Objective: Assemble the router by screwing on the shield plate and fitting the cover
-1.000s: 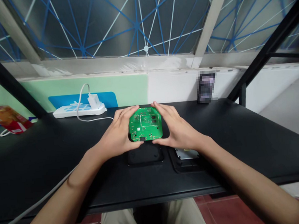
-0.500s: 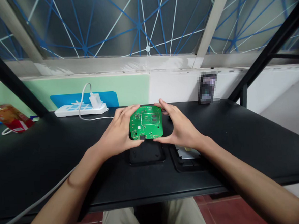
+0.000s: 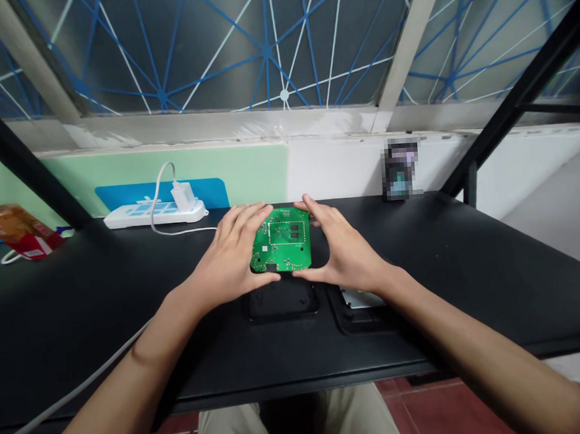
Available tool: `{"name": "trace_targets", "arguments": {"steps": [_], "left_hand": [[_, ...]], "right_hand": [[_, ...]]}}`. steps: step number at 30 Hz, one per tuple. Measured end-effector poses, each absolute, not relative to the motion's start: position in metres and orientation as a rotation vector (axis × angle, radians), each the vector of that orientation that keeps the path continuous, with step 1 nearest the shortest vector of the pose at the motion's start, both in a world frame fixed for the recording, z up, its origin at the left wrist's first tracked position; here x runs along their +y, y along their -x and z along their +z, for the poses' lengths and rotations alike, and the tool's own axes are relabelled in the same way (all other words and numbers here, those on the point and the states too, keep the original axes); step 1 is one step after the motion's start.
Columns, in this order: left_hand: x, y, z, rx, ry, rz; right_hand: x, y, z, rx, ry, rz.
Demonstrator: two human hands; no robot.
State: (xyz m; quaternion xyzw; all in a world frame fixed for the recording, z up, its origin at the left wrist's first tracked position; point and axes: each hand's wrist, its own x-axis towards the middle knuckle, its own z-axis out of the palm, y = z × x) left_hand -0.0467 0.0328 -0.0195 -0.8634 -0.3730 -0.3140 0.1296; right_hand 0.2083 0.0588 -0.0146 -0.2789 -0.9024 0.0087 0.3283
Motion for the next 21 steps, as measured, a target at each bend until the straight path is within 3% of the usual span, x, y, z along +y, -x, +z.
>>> {"name": "trace_targets", "arguments": {"steps": [10,21], "left_hand": [[0.023,0.034,-0.016,-1.011,2.486,-0.823],[0.022,0.036,-0.014,-0.934,2.448,-0.984]], "right_hand": [[0.049,-0.199,-0.016,-2.395,0.625,-0.175],[0.047,-0.202,-0.012,-2.382,0.599,-0.086]]}}
